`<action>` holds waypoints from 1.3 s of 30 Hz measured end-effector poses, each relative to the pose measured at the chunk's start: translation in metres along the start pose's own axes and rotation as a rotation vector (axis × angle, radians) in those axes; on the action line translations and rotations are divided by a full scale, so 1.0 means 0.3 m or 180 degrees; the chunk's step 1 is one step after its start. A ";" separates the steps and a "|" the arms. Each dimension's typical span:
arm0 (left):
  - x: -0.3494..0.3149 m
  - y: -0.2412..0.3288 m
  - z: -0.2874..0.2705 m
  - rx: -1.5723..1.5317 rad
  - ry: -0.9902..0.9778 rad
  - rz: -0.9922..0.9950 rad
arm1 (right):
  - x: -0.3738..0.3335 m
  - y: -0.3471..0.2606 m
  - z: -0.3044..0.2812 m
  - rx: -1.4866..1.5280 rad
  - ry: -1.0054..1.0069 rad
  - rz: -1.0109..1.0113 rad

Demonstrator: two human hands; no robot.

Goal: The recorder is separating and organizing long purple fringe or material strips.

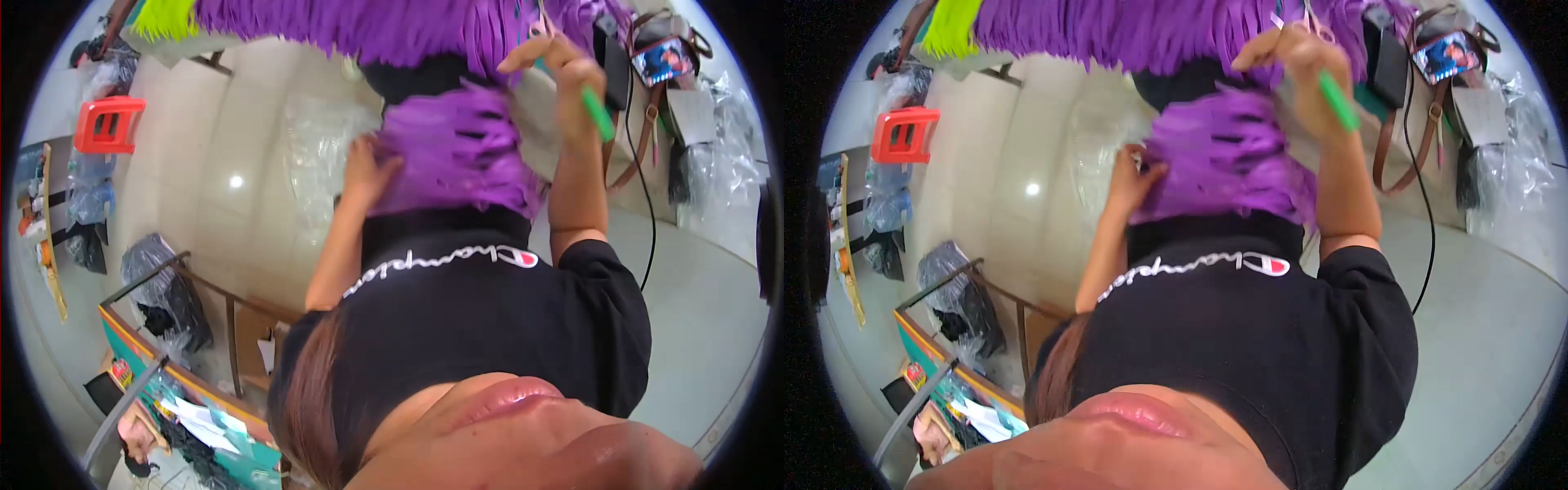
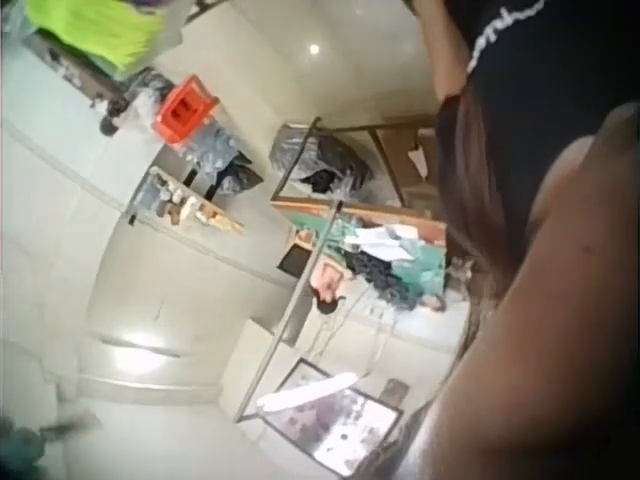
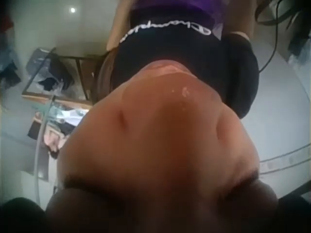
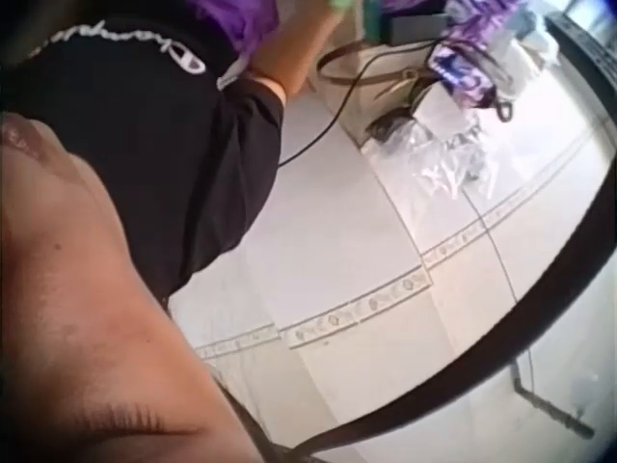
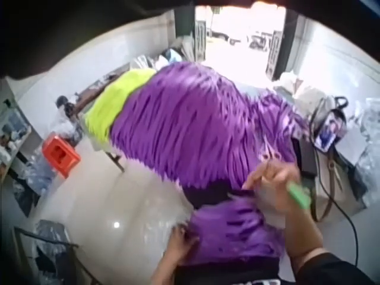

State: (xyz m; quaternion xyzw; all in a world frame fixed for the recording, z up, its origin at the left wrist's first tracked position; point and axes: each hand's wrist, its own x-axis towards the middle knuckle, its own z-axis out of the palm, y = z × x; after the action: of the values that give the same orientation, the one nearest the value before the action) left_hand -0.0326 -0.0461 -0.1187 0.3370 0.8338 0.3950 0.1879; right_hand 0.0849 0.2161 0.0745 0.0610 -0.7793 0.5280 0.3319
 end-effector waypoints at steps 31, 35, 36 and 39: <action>-0.246 0.232 -0.474 -0.3258 -0.0459 -0.0133 | -0.586 -0.161 0.176 -0.0607 -0.0116 0.0694; -0.208 0.393 -0.358 -0.3942 -0.1515 0.0041 | -0.501 -0.185 0.194 -0.0492 0.0356 0.0514; -0.203 0.432 -0.333 -0.3947 -0.1525 0.0053 | -0.476 -0.162 0.199 -0.0240 0.0261 0.0184; -0.197 0.495 -0.296 -0.3734 -0.1778 0.0185 | -0.425 -0.191 0.236 0.0220 0.0057 0.0351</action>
State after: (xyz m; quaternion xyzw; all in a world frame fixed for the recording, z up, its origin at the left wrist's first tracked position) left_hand 0.0189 -0.0669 0.0555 0.2909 0.3900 0.6871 0.5396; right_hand 0.1768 0.0974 0.0293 0.0248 -0.7597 0.5726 0.3070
